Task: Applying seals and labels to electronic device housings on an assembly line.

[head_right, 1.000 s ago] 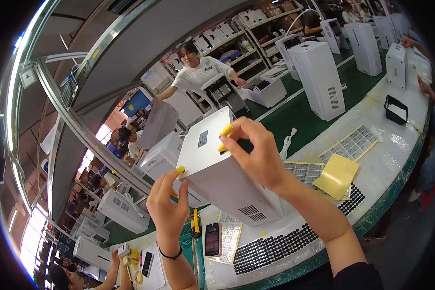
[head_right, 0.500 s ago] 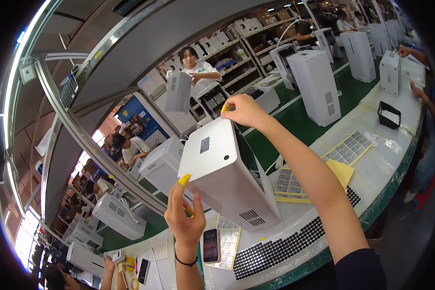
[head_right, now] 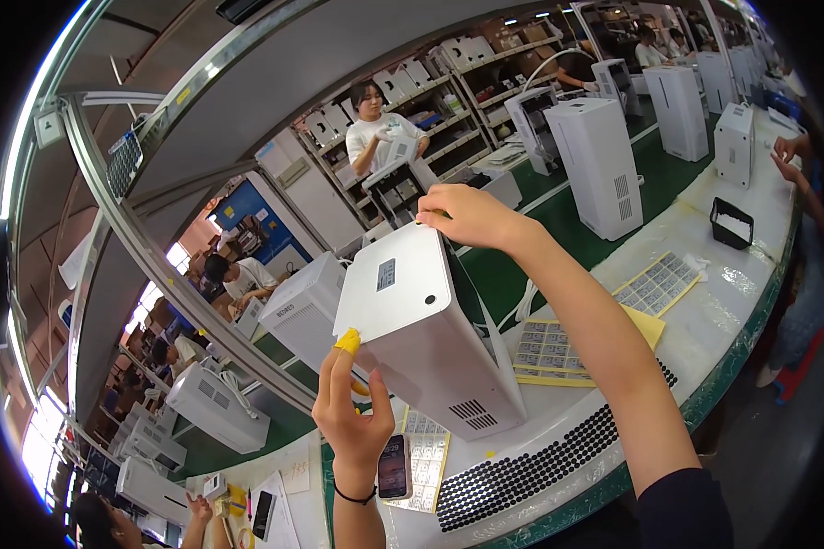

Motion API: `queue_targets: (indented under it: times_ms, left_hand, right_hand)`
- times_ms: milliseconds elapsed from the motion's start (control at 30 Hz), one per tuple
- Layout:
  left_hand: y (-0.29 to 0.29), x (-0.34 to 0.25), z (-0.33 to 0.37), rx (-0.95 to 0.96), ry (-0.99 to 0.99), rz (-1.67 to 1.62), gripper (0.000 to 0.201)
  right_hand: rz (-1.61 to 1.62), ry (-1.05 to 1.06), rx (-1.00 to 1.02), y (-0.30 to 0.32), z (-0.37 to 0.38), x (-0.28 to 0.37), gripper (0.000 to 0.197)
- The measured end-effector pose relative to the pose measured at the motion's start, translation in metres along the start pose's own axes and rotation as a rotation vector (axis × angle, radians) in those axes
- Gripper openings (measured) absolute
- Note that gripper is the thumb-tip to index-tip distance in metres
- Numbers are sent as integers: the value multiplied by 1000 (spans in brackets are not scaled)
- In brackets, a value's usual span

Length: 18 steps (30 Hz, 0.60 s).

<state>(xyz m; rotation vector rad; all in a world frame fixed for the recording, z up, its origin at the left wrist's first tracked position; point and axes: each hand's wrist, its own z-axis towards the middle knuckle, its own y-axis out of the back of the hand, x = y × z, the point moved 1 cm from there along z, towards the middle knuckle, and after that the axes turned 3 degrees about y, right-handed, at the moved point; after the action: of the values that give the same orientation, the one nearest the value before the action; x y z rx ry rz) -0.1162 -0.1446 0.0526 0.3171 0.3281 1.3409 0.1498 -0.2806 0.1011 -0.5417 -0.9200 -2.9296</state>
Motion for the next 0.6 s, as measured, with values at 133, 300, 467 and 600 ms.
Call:
queue_targets:
  times_ms: [133,300,467,600]
  left_hand:
    - [3,-1,7,-4,-26,18,35]
    - [7,-1,14,21,-41,51,33]
    - [11,24,17,-244,62,-29,32]
    - [3,46,47,-367,209,-399,42]
  right_hand:
    - [-59,-70,42,-2,5,-4,25]
    - [435,-371,87,-21,21,-25,39]
    - [900,-617,98,-36,26,-27,48]
    - [1144,-558,22,-43,26,-34,48]
